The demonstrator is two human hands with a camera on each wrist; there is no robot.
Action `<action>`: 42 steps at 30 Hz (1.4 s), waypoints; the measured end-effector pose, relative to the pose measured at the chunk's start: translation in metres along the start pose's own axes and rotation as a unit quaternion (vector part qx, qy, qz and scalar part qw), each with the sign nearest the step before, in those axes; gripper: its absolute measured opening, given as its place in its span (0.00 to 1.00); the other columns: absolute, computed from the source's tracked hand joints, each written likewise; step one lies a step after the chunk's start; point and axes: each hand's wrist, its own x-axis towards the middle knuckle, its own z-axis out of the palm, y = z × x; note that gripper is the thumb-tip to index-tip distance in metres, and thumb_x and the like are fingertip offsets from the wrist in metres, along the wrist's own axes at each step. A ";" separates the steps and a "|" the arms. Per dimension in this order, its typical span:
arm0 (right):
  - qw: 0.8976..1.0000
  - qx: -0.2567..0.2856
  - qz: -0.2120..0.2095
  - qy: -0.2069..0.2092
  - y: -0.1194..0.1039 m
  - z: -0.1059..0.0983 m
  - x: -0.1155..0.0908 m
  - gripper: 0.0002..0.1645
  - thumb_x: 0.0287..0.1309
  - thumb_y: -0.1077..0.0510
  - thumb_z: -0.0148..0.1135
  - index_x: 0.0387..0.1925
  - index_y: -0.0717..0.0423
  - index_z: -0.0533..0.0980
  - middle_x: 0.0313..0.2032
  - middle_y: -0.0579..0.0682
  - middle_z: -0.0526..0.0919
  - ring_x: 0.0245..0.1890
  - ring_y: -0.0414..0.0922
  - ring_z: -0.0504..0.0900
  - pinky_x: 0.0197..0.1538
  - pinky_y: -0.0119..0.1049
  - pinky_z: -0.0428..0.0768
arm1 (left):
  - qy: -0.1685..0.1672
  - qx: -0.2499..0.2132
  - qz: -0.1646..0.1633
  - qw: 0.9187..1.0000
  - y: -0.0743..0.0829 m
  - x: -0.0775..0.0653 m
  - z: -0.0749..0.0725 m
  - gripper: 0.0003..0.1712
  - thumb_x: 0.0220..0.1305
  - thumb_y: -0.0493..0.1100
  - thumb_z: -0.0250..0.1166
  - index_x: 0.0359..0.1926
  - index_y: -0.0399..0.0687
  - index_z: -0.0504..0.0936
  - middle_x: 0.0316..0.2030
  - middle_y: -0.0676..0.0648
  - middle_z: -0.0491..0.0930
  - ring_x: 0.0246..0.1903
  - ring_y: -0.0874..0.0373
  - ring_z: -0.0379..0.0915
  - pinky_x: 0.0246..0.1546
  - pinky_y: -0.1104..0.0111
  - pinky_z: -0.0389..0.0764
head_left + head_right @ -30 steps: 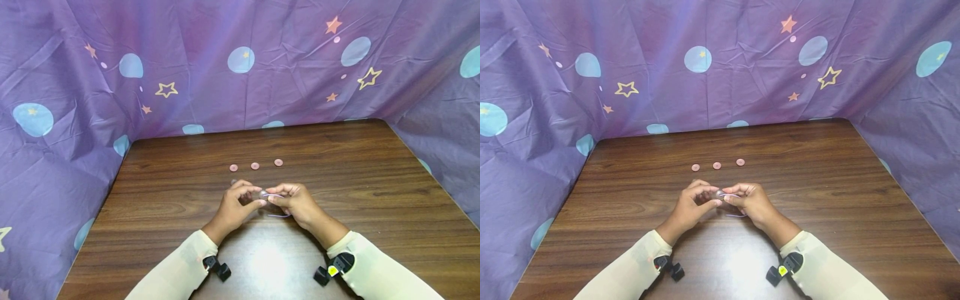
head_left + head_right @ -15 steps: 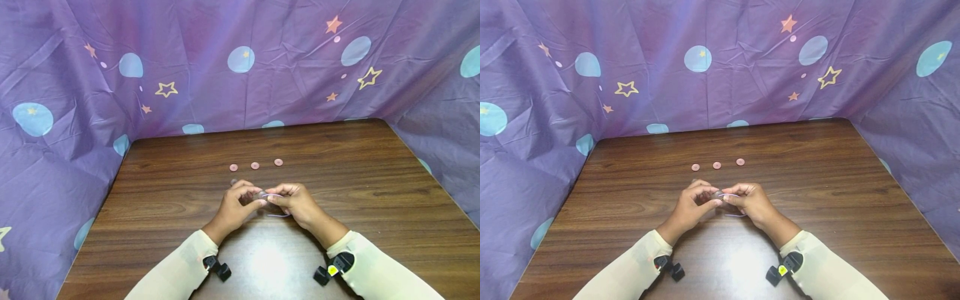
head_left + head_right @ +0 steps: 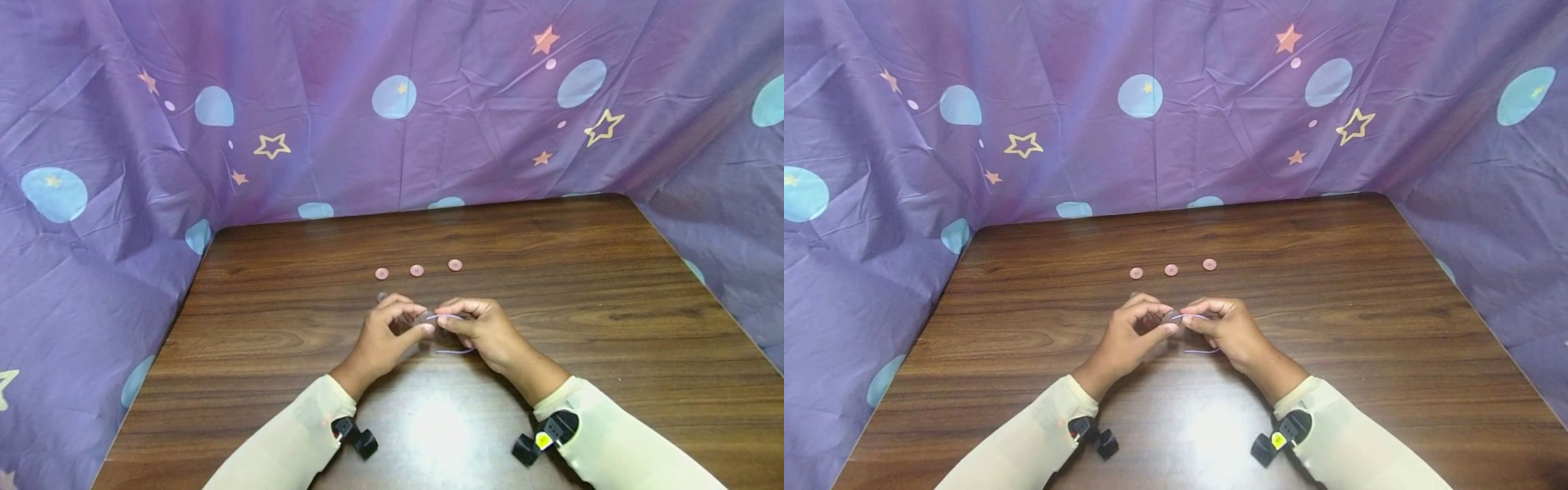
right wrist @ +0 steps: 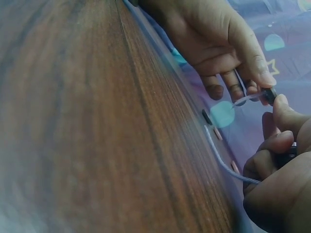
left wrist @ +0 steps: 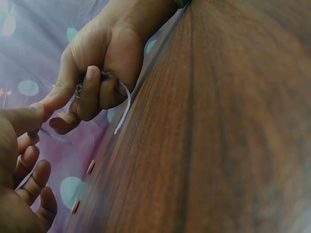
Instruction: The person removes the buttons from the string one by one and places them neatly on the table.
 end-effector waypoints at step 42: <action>0.997 0.059 -0.001 0.058 -0.001 -0.004 0.003 0.22 0.73 0.70 0.63 0.34 0.38 0.88 0.31 0.36 0.87 0.17 0.33 0.67 0.21 0.24 0.66 | 0.080 0.017 0.005 0.997 -0.013 0.006 -0.010 0.14 0.60 0.36 0.82 0.47 0.40 0.92 0.48 0.39 0.85 0.42 0.41 0.81 0.41 0.62 0.83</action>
